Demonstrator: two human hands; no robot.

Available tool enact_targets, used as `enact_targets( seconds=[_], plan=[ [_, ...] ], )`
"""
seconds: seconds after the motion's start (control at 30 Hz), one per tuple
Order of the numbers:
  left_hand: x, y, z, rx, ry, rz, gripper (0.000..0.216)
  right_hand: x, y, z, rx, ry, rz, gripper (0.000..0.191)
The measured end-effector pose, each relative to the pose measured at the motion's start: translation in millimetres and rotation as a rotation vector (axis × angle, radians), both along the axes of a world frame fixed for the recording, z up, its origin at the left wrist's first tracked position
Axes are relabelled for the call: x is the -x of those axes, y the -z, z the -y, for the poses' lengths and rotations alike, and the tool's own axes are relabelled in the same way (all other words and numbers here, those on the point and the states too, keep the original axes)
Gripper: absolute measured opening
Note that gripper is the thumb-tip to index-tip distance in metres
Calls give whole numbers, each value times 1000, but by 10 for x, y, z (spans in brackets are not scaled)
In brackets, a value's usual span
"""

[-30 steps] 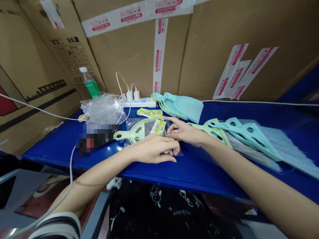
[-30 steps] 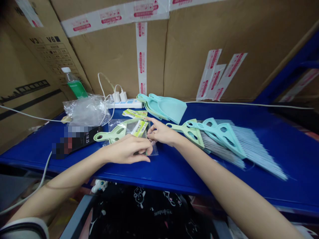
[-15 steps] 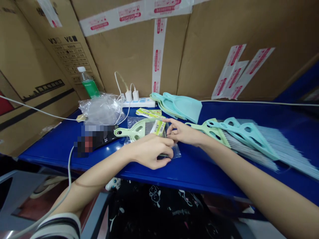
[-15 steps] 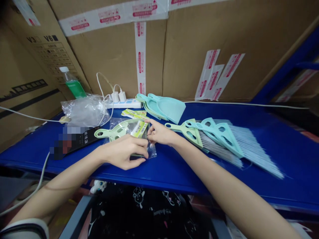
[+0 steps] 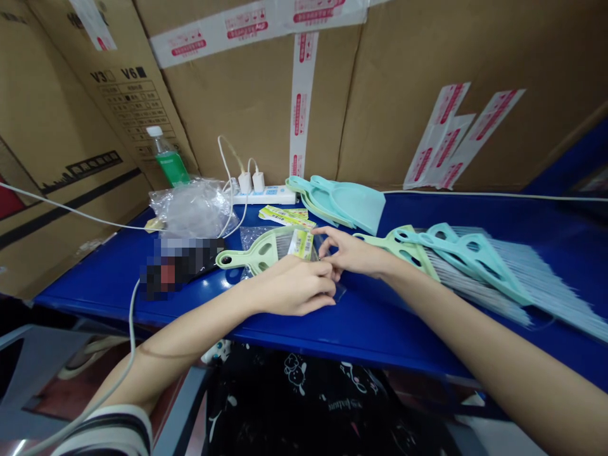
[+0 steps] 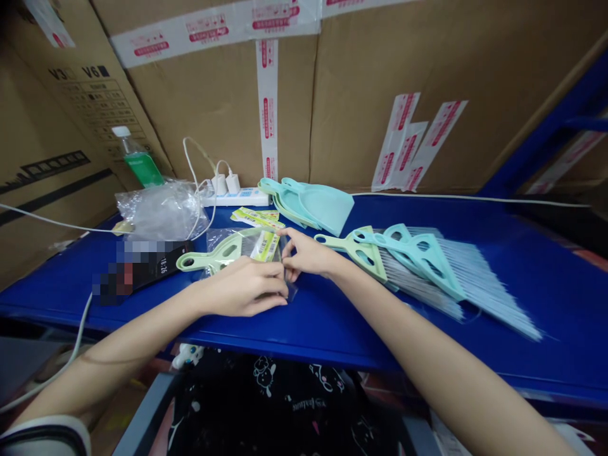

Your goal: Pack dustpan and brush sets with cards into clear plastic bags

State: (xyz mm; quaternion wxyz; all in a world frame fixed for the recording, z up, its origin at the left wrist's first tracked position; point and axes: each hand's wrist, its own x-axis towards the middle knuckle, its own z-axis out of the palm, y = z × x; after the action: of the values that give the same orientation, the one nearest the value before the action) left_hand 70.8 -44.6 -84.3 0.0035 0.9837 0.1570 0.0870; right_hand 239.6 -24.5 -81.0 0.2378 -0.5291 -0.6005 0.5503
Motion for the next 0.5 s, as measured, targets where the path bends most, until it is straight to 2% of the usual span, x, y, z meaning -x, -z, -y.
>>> enact_targets(
  seconds=[0.2,0.4,0.5],
  plan=[
    [-12,15,11,72,-7,53,17,-8,-23,4,-9,-33,48,76],
    [-62,26,4,344,-100,193,13,-18,-15,7,-17,-36,9,86],
    [-76,35,-10,406,-140,232,12,-50,2,-3,-23,-59,14,87]
  ],
)
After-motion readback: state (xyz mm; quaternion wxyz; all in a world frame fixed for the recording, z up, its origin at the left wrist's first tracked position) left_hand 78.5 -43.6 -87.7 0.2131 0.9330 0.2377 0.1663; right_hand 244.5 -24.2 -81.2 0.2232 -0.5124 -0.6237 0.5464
